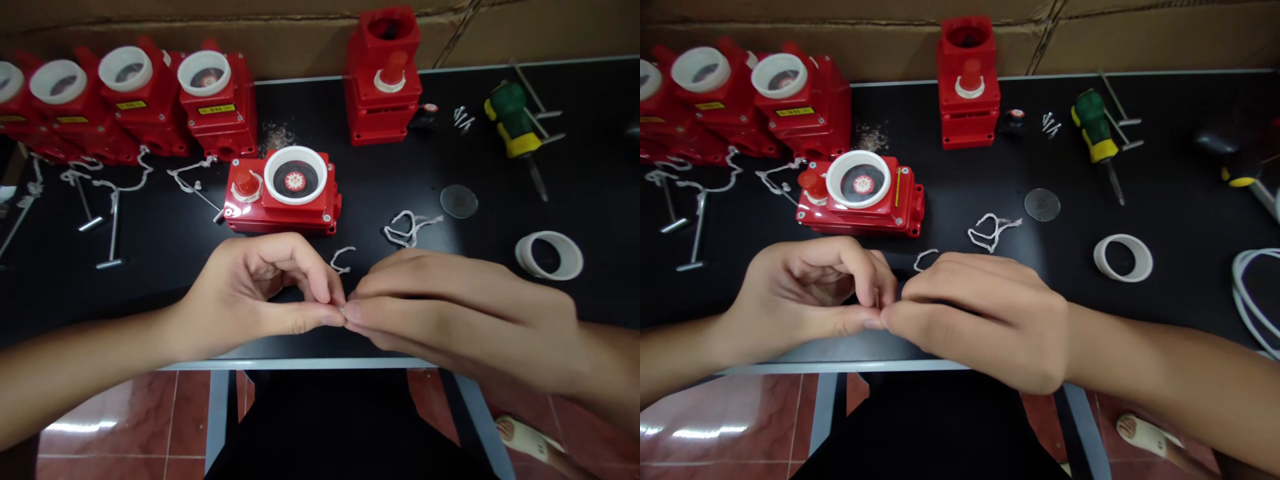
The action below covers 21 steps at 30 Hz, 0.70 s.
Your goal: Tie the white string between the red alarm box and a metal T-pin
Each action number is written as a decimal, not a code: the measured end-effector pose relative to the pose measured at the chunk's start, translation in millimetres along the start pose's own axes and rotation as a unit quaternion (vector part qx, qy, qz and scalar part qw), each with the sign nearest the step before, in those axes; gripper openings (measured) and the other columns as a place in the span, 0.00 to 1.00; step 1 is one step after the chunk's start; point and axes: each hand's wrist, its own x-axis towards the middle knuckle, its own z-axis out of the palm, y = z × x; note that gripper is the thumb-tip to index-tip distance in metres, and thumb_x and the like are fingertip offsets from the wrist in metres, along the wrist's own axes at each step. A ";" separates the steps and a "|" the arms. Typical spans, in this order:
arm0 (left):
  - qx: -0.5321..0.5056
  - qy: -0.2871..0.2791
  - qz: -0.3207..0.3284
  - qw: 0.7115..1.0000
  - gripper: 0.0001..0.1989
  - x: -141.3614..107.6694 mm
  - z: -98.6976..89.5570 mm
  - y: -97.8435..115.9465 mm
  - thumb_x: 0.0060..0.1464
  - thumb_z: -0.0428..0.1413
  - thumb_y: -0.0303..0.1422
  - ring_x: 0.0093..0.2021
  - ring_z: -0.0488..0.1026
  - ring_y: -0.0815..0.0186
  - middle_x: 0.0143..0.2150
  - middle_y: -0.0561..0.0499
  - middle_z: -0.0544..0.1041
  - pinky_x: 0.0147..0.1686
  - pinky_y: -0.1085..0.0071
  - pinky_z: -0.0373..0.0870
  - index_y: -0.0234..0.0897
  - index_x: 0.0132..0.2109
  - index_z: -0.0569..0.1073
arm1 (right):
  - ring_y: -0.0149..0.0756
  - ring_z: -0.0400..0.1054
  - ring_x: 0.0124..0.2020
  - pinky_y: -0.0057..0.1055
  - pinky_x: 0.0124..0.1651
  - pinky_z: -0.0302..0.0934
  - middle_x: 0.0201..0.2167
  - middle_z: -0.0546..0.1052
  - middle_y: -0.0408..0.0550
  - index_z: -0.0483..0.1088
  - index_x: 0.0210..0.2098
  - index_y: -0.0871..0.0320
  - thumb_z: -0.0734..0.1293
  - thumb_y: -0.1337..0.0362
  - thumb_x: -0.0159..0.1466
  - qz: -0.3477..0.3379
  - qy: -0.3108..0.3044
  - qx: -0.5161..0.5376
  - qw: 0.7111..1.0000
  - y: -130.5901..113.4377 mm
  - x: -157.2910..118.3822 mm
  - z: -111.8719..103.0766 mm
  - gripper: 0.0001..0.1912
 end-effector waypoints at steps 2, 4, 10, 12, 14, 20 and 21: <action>0.002 -0.001 0.000 1.000 0.12 0.1 -0.3 0.4 0.59 0.72 0.19 0.38 0.85 0.67 0.39 0.52 0.86 0.40 0.76 0.84 0.38 0.38 0.80 | 0.35 0.84 0.50 0.30 0.53 0.81 0.50 0.87 0.47 0.81 0.56 0.59 0.74 0.77 0.75 -0.006 -0.004 -0.010 1.000 1.0 -2.0 0.0 0.13; 0.004 -0.001 -0.002 1.000 0.12 0.4 -0.7 0.8 0.59 0.72 0.19 0.37 0.85 0.67 0.38 0.52 0.86 0.40 0.76 0.84 0.38 0.38 0.80 | 0.36 0.84 0.50 0.31 0.53 0.81 0.50 0.87 0.47 0.80 0.58 0.58 0.74 0.75 0.75 -0.011 -0.009 -0.018 1.000 1.6 -3.5 -0.7 0.14; 0.003 -0.011 0.000 1.000 0.13 1.7 -2.0 0.9 0.58 0.72 0.18 0.38 0.84 0.67 0.38 0.51 0.85 0.42 0.75 0.84 0.38 0.38 0.79 | 0.36 0.84 0.48 0.30 0.52 0.80 0.49 0.86 0.49 0.80 0.57 0.58 0.72 0.75 0.77 -0.013 -0.015 -0.045 0.999 0.6 -3.1 -2.8 0.12; 0.002 -0.009 0.000 1.000 0.13 1.8 -2.2 0.3 0.58 0.72 0.17 0.38 0.84 0.67 0.38 0.51 0.85 0.42 0.75 0.84 0.37 0.39 0.80 | 0.35 0.83 0.48 0.29 0.53 0.80 0.48 0.86 0.49 0.80 0.57 0.59 0.72 0.75 0.77 -0.020 -0.009 -0.060 0.998 -0.1 -1.6 -2.5 0.12; 0.003 -0.009 0.001 1.000 0.13 1.7 -2.1 -0.5 0.58 0.72 0.17 0.38 0.83 0.67 0.38 0.52 0.85 0.42 0.74 0.84 0.37 0.39 0.80 | 0.34 0.83 0.46 0.29 0.52 0.80 0.47 0.86 0.49 0.80 0.55 0.59 0.72 0.75 0.77 -0.025 -0.002 -0.077 0.997 -0.6 0.2 -1.7 0.10; 0.037 -0.004 0.019 0.999 0.11 -0.2 -2.1 -1.0 0.59 0.73 0.19 0.38 0.83 0.65 0.37 0.50 0.85 0.41 0.71 0.84 0.39 0.40 0.82 | 0.35 0.83 0.44 0.31 0.51 0.81 0.45 0.86 0.49 0.79 0.51 0.55 0.71 0.73 0.77 -0.015 0.012 -0.083 0.996 -1.8 5.6 1.5 0.08; 0.046 -0.002 0.028 0.999 0.11 -0.7 -2.2 -0.8 0.60 0.73 0.20 0.38 0.83 0.65 0.38 0.50 0.86 0.41 0.71 0.84 0.39 0.40 0.82 | 0.34 0.83 0.44 0.30 0.50 0.80 0.44 0.86 0.48 0.79 0.50 0.55 0.71 0.73 0.76 -0.010 0.015 -0.072 0.997 -1.9 6.5 1.8 0.08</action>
